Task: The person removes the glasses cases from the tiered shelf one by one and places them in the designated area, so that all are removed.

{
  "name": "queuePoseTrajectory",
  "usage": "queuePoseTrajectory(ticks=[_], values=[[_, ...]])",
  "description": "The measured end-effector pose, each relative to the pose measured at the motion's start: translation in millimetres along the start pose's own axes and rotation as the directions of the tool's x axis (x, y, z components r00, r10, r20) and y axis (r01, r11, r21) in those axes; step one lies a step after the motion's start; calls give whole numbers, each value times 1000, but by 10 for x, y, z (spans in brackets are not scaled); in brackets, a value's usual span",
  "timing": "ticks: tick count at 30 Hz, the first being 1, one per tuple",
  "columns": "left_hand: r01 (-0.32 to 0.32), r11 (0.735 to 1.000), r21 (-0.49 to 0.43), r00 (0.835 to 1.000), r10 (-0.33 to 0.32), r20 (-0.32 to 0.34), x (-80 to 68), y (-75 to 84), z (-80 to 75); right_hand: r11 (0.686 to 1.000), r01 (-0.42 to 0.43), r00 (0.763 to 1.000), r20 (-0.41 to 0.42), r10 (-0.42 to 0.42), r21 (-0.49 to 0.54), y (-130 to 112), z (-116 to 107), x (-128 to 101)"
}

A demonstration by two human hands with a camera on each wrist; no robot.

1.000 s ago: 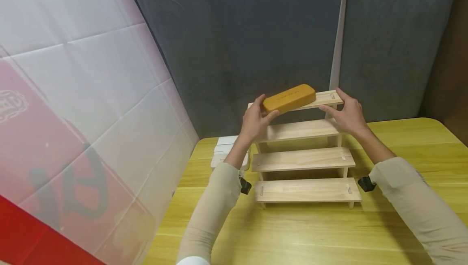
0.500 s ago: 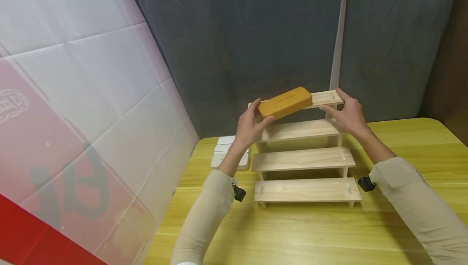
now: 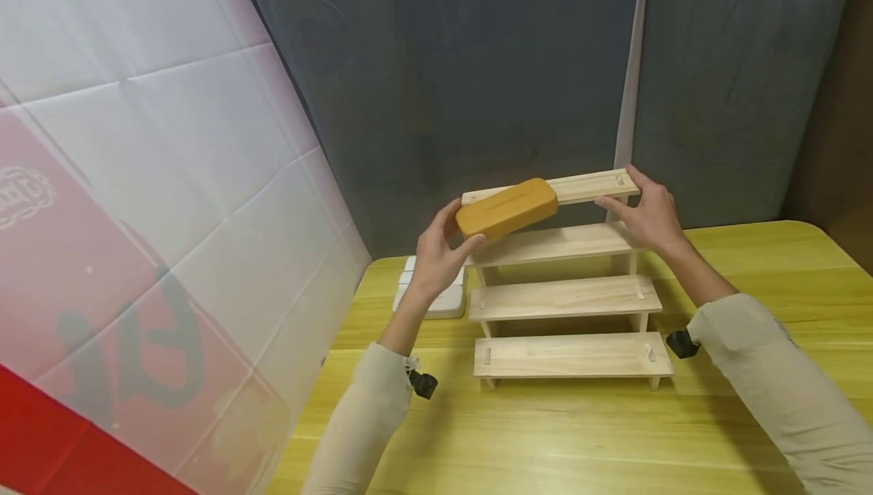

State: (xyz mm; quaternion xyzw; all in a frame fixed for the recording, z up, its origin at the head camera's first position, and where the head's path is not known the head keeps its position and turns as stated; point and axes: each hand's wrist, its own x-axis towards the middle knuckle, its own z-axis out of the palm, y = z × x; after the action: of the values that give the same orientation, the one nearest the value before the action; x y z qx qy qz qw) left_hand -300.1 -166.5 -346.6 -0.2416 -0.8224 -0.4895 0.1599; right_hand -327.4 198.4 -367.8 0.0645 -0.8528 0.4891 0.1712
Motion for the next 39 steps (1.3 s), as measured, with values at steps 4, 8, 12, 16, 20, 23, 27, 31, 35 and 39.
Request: queuePoseTrajectory(ticks=[4,8,12,16,20,23,27,31,35,39], values=[[-18,1000,-20,999,17,-31,-107,-18,-133,1000,-1,1000,5,1,3,-12,13,-7],[-21,999,-33,999,20,-51,-213,-23,-253,1000,9,1000,0,-9,7,-16,17,-11],[-18,999,-50,998,15,-60,-313,-42,-361,1000,13,1000,-3,-13,5,-13,25,-10],[1,997,-72,998,-5,-61,-421,-72,-456,1000,9,1000,1,-9,-1,-8,27,-8],[21,998,-62,998,-25,-62,-537,-102,-535,1000,4,1000,6,-4,0,-2,13,-13],[25,998,-58,998,-29,-57,-623,-117,-595,1000,3,1000,11,-3,4,4,-2,-13],[49,996,-71,997,-53,-49,-755,-163,-682,1000,4,1000,8,-4,8,5,-15,-14],[89,994,-59,995,-92,-46,-918,-260,-776,1000,9,1000,0,-9,3,9,-17,-10],[109,993,-49,993,-111,-42,-1076,-374,-878,1000,12,1000,0,-12,-4,18,-13,0],[105,993,-47,993,-107,-50,-1210,-458,-970,1000,11,1000,-4,-11,-1,16,-11,2]])
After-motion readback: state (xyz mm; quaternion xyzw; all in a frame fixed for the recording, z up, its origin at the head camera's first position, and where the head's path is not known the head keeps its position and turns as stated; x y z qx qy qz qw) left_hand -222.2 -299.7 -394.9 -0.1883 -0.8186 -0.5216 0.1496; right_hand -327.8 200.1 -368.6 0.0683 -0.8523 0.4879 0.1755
